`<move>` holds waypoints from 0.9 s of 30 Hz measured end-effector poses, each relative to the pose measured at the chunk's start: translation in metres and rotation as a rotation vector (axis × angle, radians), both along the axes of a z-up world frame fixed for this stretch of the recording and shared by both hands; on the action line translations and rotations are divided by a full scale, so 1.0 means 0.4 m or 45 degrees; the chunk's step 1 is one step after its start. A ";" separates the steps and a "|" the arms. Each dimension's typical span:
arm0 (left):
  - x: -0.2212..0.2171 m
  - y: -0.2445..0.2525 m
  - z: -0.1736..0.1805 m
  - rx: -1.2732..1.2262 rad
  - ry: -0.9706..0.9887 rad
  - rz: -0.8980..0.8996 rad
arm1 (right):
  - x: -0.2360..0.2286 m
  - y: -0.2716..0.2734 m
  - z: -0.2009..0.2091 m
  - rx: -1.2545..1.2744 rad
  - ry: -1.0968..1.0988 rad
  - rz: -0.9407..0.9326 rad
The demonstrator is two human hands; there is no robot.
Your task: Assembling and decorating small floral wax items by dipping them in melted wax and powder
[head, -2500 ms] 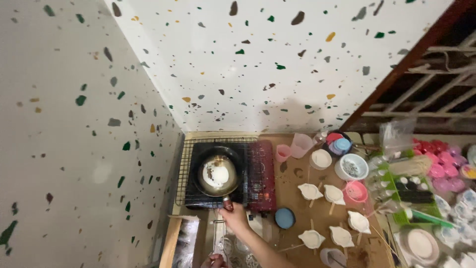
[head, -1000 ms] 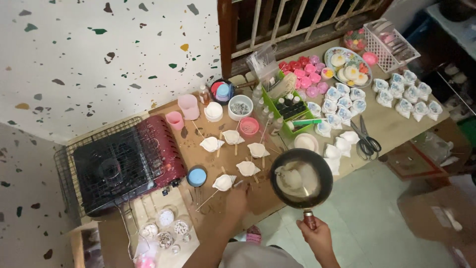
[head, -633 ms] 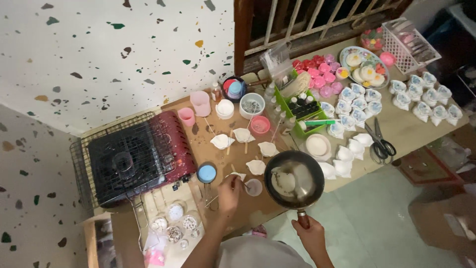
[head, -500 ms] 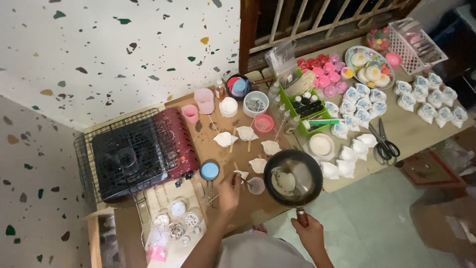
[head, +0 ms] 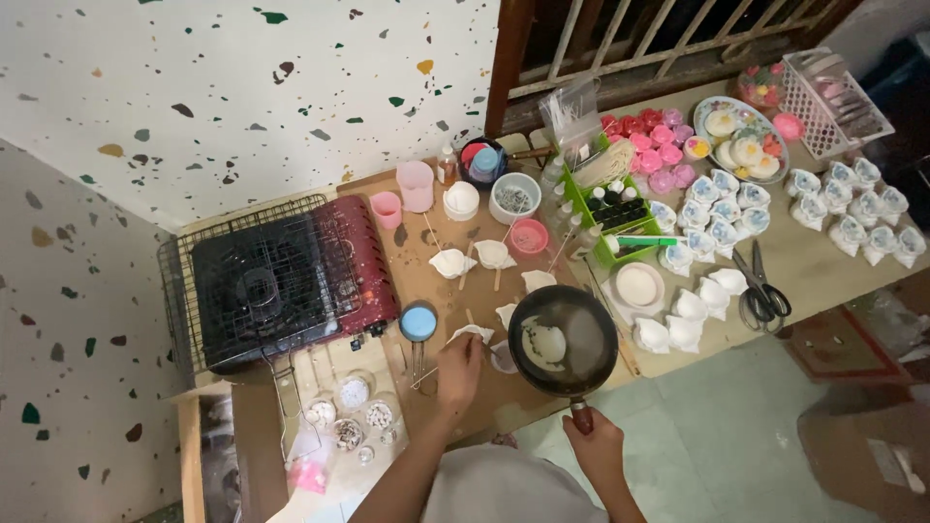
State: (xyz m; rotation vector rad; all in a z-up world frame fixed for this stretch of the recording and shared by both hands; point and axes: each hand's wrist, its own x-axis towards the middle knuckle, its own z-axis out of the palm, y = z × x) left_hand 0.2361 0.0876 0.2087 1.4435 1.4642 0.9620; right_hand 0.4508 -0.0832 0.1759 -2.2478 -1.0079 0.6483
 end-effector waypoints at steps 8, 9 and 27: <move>-0.002 -0.002 -0.019 -0.001 0.028 0.017 | -0.008 0.007 -0.002 0.074 -0.102 0.064; -0.002 -0.003 -0.016 -0.031 0.034 0.020 | -0.007 0.007 -0.005 0.074 -0.154 0.081; -0.010 -0.009 0.000 -0.007 0.028 -0.004 | -0.041 0.025 0.077 0.269 -0.265 0.174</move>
